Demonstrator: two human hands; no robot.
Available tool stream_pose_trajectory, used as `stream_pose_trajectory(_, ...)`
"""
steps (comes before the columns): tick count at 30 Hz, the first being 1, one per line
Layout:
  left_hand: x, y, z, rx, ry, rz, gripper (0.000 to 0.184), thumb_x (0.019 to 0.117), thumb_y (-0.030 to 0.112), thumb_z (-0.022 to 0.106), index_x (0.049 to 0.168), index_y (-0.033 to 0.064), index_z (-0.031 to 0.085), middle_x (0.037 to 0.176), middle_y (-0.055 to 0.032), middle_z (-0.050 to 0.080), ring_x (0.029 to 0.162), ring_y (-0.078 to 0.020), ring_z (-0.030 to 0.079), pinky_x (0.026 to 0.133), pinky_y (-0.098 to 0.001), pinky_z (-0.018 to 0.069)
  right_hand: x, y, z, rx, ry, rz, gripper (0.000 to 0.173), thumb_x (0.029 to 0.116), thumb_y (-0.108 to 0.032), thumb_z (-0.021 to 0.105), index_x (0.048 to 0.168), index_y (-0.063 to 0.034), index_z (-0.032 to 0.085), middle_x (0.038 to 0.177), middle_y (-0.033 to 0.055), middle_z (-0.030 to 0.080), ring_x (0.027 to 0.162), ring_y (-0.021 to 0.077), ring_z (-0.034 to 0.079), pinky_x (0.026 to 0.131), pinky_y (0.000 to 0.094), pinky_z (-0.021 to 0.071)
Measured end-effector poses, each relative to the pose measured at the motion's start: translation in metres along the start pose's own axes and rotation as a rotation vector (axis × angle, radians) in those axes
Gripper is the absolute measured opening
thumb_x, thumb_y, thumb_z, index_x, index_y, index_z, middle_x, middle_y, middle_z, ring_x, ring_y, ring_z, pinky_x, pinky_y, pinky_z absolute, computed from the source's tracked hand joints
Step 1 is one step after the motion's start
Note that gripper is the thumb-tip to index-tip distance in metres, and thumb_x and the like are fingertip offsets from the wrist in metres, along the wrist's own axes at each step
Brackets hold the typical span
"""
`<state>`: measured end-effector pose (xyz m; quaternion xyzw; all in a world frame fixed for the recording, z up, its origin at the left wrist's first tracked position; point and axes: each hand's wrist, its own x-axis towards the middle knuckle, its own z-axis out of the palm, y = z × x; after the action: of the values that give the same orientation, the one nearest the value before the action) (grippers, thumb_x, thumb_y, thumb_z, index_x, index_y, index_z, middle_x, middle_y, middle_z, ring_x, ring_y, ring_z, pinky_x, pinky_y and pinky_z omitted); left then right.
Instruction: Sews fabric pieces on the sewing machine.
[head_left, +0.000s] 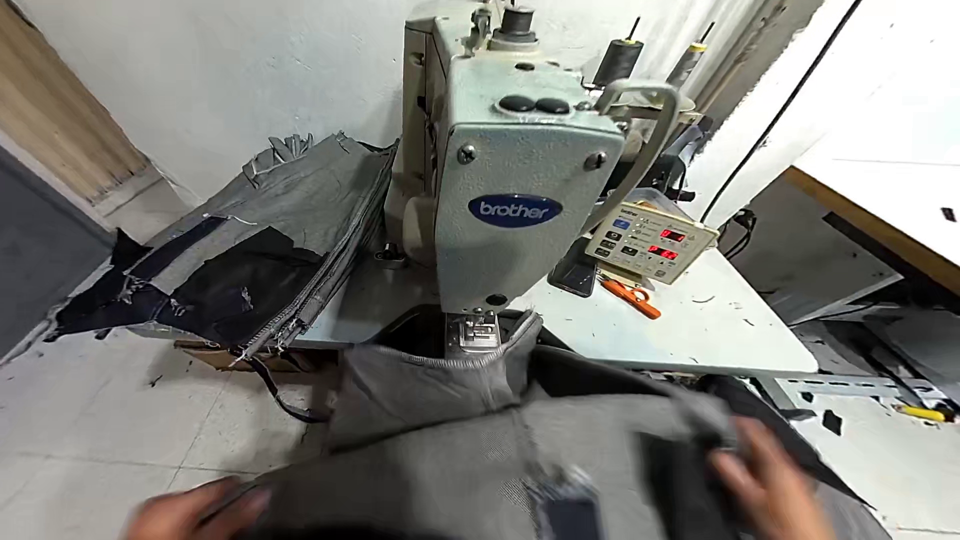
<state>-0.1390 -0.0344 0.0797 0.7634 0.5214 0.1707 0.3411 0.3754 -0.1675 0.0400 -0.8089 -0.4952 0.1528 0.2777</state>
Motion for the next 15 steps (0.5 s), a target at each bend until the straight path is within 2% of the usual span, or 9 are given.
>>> stream_pose_trajectory(2,0.034,-0.053,0.069,0.116,-0.253,-0.276,0.04,0.1042,0.023,0.058,0.111,-0.0145,0.07,0.108,-0.0362,0.069,0.108,-0.0506,0.066,0.1,-0.065,0.0456,0.002,0.046,0.071,-0.13,-0.358,0.329,0.051,0.0993,-0.019,0.063,0.138,0.0129,0.051,0.117,0.0401,0.062,0.112,0.0565,0.061,0.097,0.0697,0.0445)
stream_pose_trajectory(3,0.044,-0.073,0.096,0.18,-0.339,-0.36,0.041,0.1057,0.025,0.056,0.117,-0.0128,0.068,0.116,-0.0369,0.067,0.117,-0.053,0.062,0.106,-0.0654,0.0414,0.0,0.073,0.107,-0.214,-0.489,0.475,0.055,0.1018,-0.027,0.062,0.144,0.0067,0.049,0.123,0.0373,0.063,0.116,0.0551,0.06,0.099,0.0684,0.0444)
stream_pose_trajectory(5,0.06,-0.08,0.105,0.334,-0.395,-0.409,0.041,0.1044,0.032,0.058,0.124,-0.0028,0.068,0.121,-0.0323,0.067,0.119,-0.0514,0.061,0.102,-0.0671,0.0436,-0.004,0.096,0.134,-0.366,-0.5,0.558,0.064,0.101,-0.034,0.062,0.151,0.0002,0.041,0.128,0.0343,0.062,0.115,0.0534,0.062,0.094,0.0685,0.0482)
stream_pose_trajectory(7,0.068,-0.041,0.076,0.515,-0.349,-0.35,0.048,0.0983,0.033,0.068,0.139,0.0079,0.061,0.133,-0.0306,0.06,0.123,-0.0532,0.057,0.099,-0.0705,0.0451,-0.004,0.075,0.109,-0.483,-0.359,0.4,0.071,0.0971,-0.02,0.066,0.155,0.0025,0.033,0.14,0.0365,0.052,0.116,0.0553,0.06,0.091,0.0693,0.0494)
stream_pose_trajectory(9,0.066,0.004,0.06,0.501,-0.135,0.034,0.045,0.0892,0.026,0.079,0.129,0.0056,0.069,0.129,-0.0317,0.061,0.12,-0.0557,0.057,0.095,-0.0701,0.0461,-0.002,0.049,0.076,-0.421,-0.146,0.061,0.064,0.0859,-0.007,0.076,0.142,0.0097,0.049,0.128,0.04,0.056,0.112,0.0576,0.06,0.088,0.0686,0.0511)
stream_pose_trajectory(10,0.066,0.025,0.065,0.428,-0.075,0.253,0.04,0.0898,0.03,0.077,0.123,0.0071,0.072,0.124,-0.0265,0.066,0.116,-0.05,0.062,0.093,-0.0652,0.0512,-0.003,0.036,0.064,-0.335,-0.084,-0.136,0.059,0.0823,-0.012,0.08,0.132,0.0098,0.058,0.119,0.0378,0.06,0.107,0.0561,0.062,0.085,0.0675,0.053)
stream_pose_trajectory(11,0.064,0.048,0.077,0.328,-0.107,0.416,0.041,0.0915,0.036,0.073,0.123,0.0097,0.072,0.123,-0.02,0.068,0.115,-0.0424,0.065,0.094,-0.0596,0.0538,-0.006,0.02,0.055,-0.246,-0.078,-0.314,0.056,0.0822,-0.025,0.079,0.126,0.0061,0.064,0.116,0.0324,0.064,0.103,0.0512,0.065,0.083,0.0641,0.0551)
stream_pose_trajectory(13,0.056,0.082,0.108,0.176,-0.379,0.573,0.05,0.0883,0.032,0.078,0.131,0.0075,0.067,0.132,-0.018,0.065,0.119,-0.0395,0.064,0.096,-0.0584,0.0531,-0.024,-0.025,0.053,-0.058,-0.245,-0.528,0.064,0.0892,-0.054,0.069,0.131,-0.0048,0.064,0.128,0.0216,0.064,0.117,0.0381,0.064,0.093,0.0538,0.0555)
stream_pose_trajectory(15,0.054,0.088,0.128,0.239,-0.546,0.604,0.053,0.0846,0.014,0.08,0.134,0.0032,0.062,0.132,-0.0209,0.064,0.109,-0.0415,0.068,0.083,-0.0571,0.0583,-0.043,-0.059,0.067,0.115,-0.447,-0.61,0.067,0.0843,-0.036,0.079,0.14,-0.0059,0.057,0.143,0.0223,0.055,0.131,0.0375,0.055,0.105,0.0519,0.05)
